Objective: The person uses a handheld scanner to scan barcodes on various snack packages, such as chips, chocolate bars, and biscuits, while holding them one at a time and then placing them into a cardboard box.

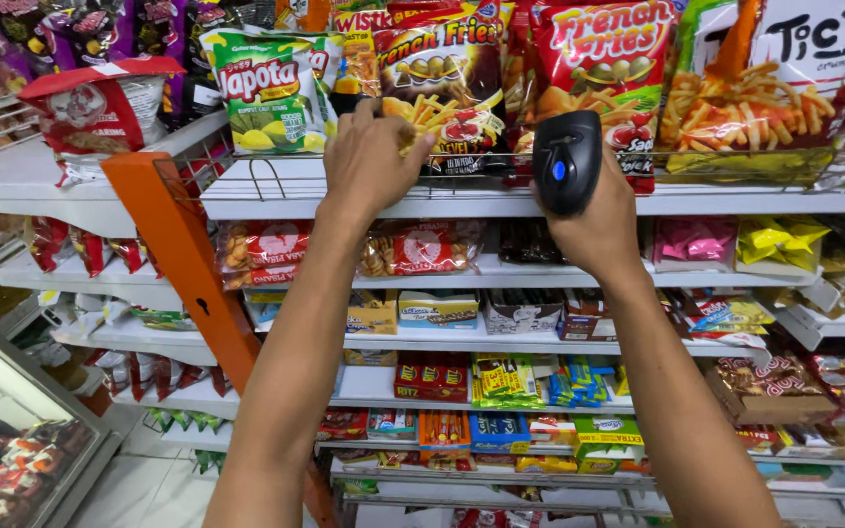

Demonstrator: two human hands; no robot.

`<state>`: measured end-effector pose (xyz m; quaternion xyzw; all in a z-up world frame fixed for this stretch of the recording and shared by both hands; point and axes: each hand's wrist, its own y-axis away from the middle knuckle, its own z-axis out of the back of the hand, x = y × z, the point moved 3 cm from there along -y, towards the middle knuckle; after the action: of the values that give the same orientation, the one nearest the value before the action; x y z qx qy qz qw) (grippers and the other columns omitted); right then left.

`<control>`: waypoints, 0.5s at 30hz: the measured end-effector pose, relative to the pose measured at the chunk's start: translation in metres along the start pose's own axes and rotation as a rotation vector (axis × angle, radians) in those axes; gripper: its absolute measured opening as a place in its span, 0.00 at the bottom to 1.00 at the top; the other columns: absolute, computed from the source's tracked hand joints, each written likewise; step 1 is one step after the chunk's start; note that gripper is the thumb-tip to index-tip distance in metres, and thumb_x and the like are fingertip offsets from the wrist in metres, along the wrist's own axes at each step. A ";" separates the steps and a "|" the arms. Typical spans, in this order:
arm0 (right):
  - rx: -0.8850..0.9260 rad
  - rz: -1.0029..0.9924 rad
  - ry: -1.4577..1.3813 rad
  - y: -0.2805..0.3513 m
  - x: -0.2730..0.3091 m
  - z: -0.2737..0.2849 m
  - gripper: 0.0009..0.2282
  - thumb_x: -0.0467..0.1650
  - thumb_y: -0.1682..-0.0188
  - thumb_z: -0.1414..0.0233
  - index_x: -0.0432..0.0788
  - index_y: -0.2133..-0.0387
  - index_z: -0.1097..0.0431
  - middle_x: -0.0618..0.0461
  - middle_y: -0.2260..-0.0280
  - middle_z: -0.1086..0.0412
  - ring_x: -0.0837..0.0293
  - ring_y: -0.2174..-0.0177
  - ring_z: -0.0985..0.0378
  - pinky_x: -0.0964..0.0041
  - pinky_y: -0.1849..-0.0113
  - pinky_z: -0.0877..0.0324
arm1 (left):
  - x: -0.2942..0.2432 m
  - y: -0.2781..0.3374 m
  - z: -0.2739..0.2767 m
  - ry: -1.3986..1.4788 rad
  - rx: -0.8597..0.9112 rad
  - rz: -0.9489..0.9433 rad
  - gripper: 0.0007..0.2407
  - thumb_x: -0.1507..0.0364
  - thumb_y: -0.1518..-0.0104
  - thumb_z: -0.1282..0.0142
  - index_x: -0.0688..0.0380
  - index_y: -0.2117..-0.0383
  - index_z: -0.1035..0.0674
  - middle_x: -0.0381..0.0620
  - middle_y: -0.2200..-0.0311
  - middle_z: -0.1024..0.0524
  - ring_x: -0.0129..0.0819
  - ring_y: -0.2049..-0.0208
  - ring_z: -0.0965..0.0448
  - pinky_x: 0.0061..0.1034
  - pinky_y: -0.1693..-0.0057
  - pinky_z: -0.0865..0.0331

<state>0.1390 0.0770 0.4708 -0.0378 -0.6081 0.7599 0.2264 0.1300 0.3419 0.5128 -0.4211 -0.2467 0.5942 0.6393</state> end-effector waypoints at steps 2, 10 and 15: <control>-0.002 -0.038 -0.030 0.002 -0.004 0.003 0.17 0.28 0.51 0.35 0.37 0.52 0.31 0.43 0.56 0.27 0.44 0.56 0.22 0.56 0.52 0.29 | -0.016 0.016 0.005 -0.029 -0.137 -0.110 0.15 0.60 0.45 0.35 0.54 0.59 0.16 0.67 0.41 0.36 0.66 0.37 0.41 0.63 0.40 0.43; -0.040 -0.364 -0.183 0.108 -0.028 0.039 0.14 0.29 0.51 0.33 0.36 0.57 0.28 0.49 0.64 0.24 0.61 0.65 0.24 0.64 0.58 0.26 | -0.127 0.134 -0.047 0.430 -0.081 -0.420 0.13 0.69 0.41 0.37 0.53 0.50 0.20 0.53 0.37 0.32 0.55 0.31 0.39 0.56 0.27 0.48; -0.101 -0.412 -0.317 0.203 -0.031 0.106 0.21 0.27 0.54 0.39 0.35 0.48 0.35 0.53 0.52 0.29 0.65 0.54 0.26 0.68 0.51 0.31 | -0.202 0.213 -0.110 0.663 0.138 -0.493 0.13 0.73 0.40 0.41 0.56 0.49 0.21 0.49 0.39 0.28 0.49 0.32 0.33 0.52 0.25 0.44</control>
<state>0.0710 -0.0632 0.3003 0.1947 -0.6682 0.6629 0.2760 0.0680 0.1067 0.3156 -0.4740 -0.0806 0.2711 0.8339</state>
